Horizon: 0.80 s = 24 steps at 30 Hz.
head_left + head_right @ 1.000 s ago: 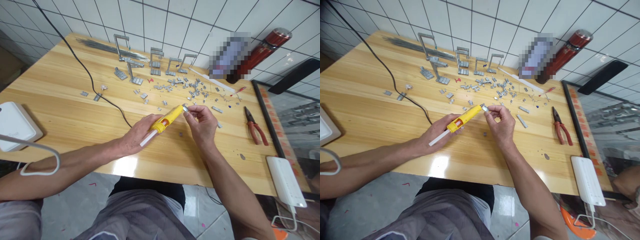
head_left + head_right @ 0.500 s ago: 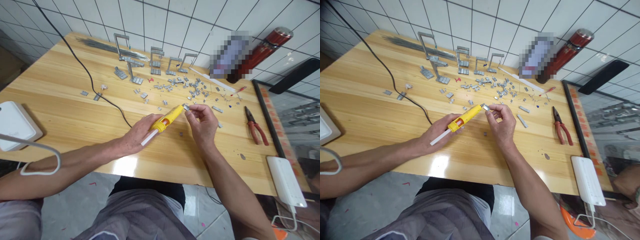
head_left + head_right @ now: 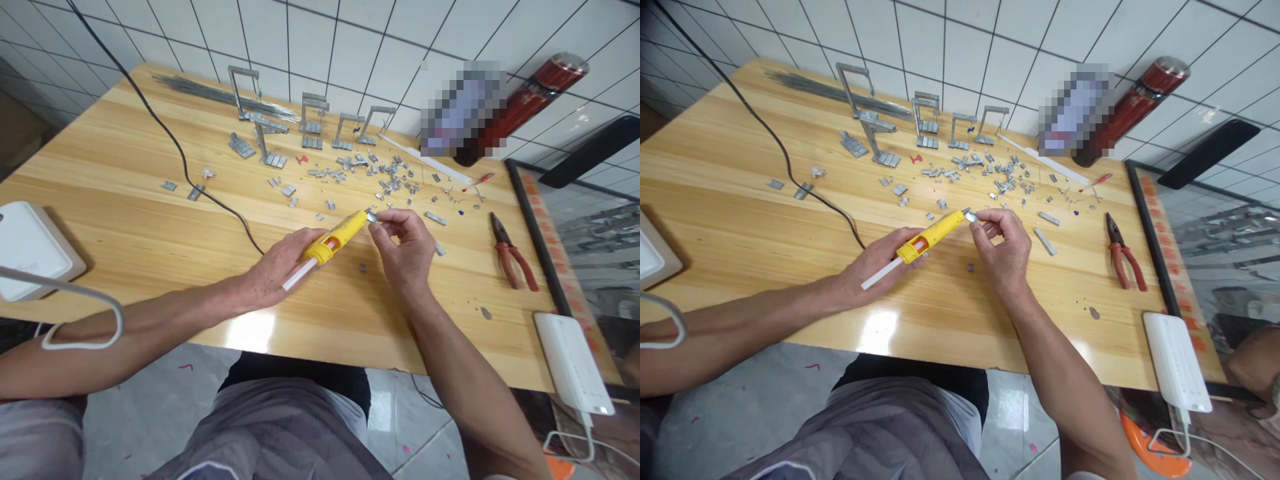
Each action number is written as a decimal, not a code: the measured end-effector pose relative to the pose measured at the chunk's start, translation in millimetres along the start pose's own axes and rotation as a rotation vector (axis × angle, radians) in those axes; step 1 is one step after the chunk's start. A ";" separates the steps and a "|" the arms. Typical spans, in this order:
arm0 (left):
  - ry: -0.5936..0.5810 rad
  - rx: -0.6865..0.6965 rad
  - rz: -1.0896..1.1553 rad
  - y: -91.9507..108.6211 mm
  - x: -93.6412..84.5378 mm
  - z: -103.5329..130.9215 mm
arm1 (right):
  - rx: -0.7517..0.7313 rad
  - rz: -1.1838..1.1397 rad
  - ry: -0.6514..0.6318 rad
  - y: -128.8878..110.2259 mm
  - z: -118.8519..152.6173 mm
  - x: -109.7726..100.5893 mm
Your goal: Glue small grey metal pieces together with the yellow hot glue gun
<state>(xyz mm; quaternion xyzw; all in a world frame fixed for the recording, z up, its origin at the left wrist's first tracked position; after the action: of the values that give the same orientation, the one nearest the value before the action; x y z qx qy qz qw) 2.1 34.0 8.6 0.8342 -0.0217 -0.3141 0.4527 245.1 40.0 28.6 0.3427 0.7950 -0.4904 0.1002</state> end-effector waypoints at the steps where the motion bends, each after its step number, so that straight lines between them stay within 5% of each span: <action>1: -0.006 -0.010 -0.001 -0.6 0.4 0.0 | 0.004 0.006 -0.003 0.1 0.0 0.0; 24: -0.044 -0.073 0.004 -1.3 0.2 -0.8 | 0.000 -0.052 0.014 0.0 0.5 1.1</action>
<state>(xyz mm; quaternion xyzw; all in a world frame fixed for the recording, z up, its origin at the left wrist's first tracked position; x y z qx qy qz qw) 2.4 35.3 7.8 0.8101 -0.0216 -0.3321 0.4827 244.1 40.1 27.8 0.3252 0.8044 -0.4904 0.0819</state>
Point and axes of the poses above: each hand's wrist, its own z-axis away from the middle knuckle, its own x-axis out of the palm, y = z × x, the point moved 7 cm from there along -z, towards the middle knuckle, and after that the axes turned 5 degrees about z, right-handed, at the moved point
